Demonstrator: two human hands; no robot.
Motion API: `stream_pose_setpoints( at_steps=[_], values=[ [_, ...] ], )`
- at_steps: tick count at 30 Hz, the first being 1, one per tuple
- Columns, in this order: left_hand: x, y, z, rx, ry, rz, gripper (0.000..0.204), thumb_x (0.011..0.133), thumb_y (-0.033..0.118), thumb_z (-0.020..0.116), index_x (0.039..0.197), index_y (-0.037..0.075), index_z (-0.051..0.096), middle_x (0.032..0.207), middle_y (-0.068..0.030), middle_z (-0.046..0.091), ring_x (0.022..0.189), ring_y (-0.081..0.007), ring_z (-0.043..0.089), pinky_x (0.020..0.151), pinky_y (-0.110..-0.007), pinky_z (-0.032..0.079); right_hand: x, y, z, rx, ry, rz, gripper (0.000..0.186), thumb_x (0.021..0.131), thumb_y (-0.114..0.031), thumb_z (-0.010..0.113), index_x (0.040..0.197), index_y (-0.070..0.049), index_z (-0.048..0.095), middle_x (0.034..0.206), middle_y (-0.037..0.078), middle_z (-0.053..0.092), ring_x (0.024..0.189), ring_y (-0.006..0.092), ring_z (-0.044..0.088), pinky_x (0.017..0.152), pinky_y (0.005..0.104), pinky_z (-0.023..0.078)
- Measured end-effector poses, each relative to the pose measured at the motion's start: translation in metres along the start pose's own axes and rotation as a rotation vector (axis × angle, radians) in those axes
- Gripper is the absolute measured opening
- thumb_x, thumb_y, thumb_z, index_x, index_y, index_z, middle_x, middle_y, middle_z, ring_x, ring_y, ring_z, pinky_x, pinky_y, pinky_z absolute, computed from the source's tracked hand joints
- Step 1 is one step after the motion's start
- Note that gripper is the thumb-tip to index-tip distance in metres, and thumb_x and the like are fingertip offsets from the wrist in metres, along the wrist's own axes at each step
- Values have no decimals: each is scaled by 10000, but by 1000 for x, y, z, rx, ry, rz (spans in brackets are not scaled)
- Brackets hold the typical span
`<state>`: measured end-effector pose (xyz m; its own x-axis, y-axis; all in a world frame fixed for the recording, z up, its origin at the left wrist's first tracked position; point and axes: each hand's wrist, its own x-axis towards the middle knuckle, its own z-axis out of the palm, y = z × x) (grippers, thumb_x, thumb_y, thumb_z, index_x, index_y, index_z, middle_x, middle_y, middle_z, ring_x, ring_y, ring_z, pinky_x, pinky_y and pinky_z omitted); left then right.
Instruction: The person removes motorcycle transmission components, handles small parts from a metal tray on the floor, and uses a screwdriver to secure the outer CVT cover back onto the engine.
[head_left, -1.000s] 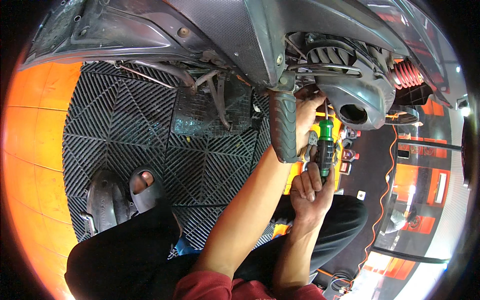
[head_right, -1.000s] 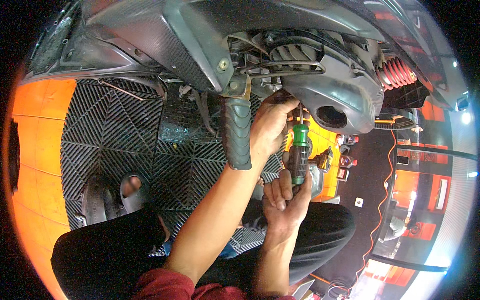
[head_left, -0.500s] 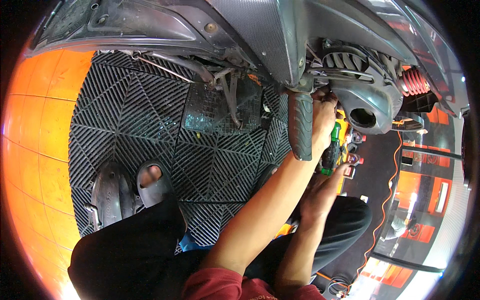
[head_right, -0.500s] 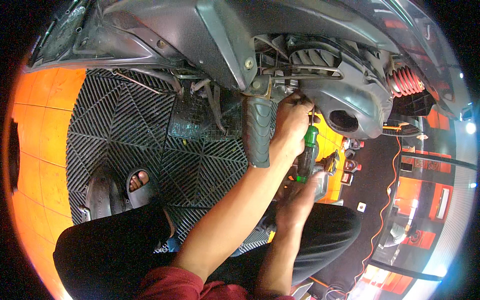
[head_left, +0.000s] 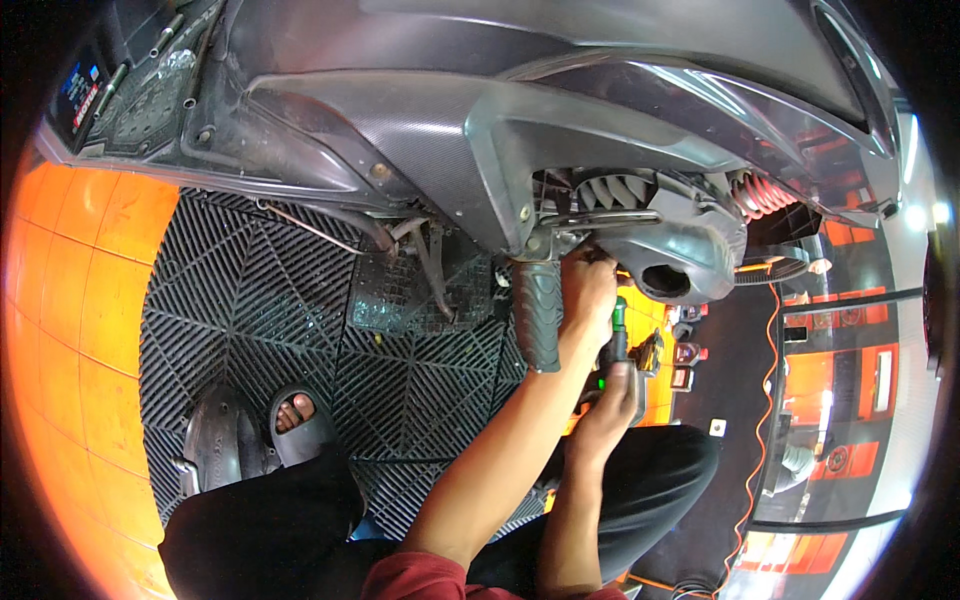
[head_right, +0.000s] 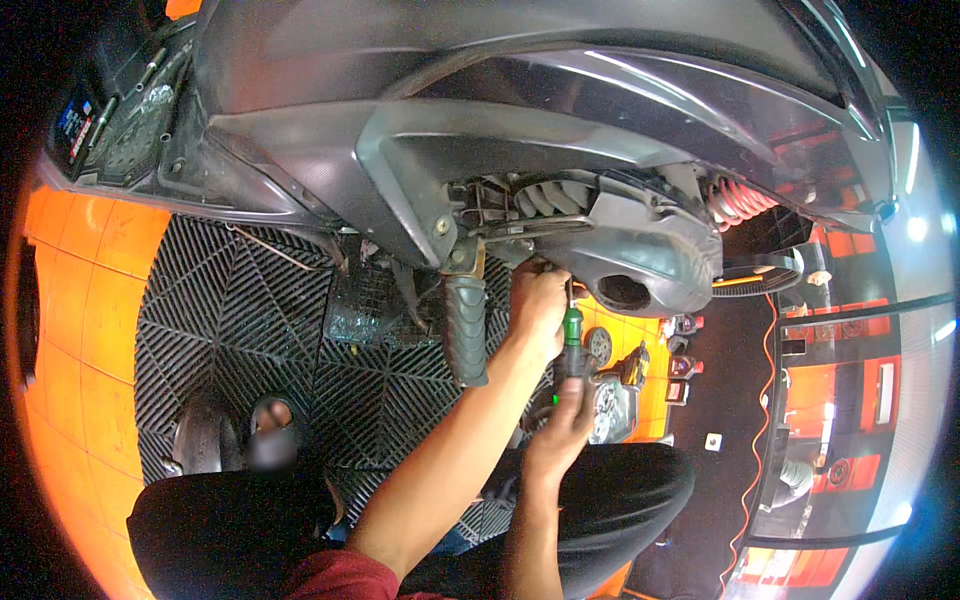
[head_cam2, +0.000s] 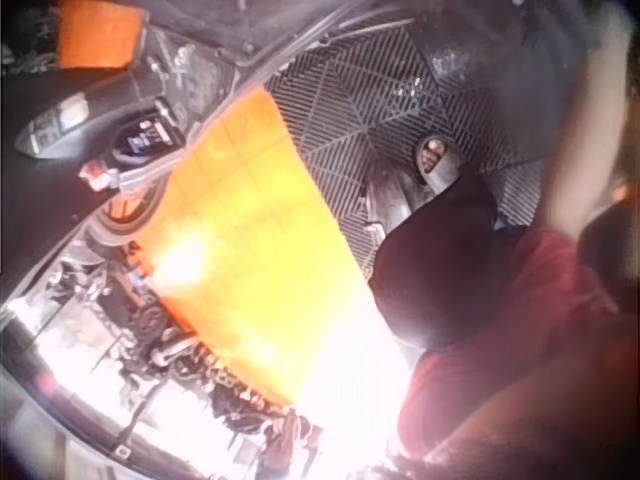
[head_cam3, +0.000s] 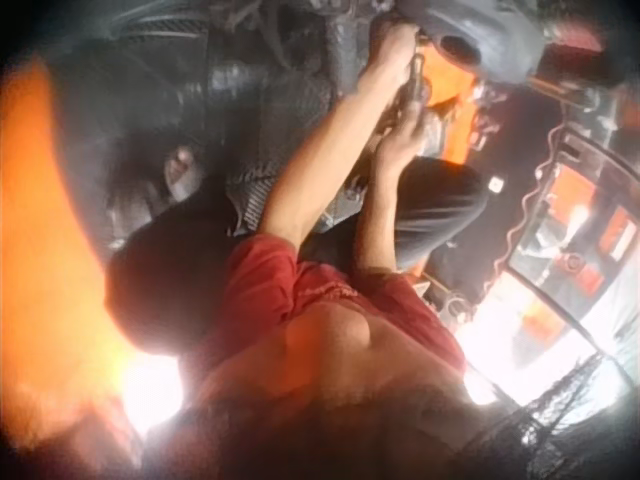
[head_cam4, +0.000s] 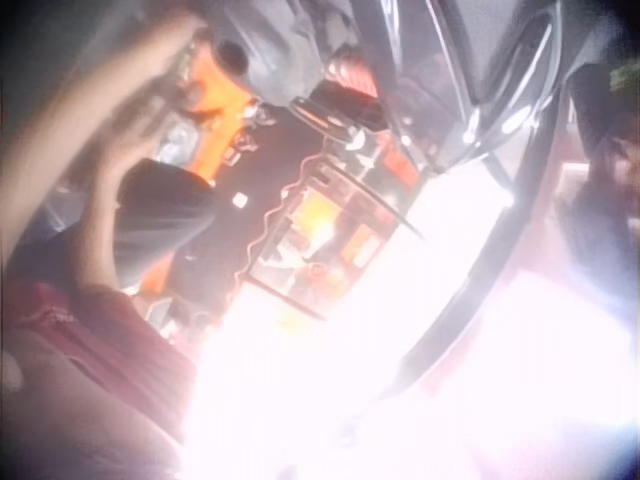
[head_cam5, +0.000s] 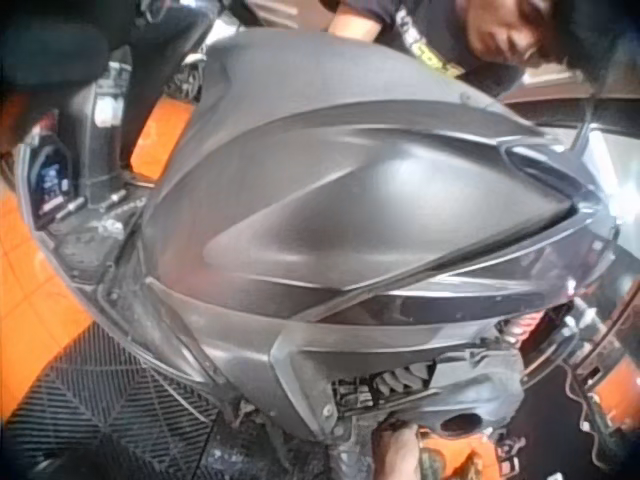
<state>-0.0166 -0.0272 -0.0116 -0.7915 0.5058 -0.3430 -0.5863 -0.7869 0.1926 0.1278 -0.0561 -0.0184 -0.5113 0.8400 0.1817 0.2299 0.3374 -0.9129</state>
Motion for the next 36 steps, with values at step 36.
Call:
stream_pose_setpoints(
  at_steps=[36],
  values=[
    [13, 4, -7, 62, -25, -40, 140, 895, 34, 540, 988, 54, 642, 897, -55, 659, 701, -155, 587, 570, -280, 477, 3, 8, 9, 279, -2, 281, 556, 996, -510, 439, 1250, -20, 503, 779, 79, 596, 653, 178, 549, 623, 264, 454]
  ],
)
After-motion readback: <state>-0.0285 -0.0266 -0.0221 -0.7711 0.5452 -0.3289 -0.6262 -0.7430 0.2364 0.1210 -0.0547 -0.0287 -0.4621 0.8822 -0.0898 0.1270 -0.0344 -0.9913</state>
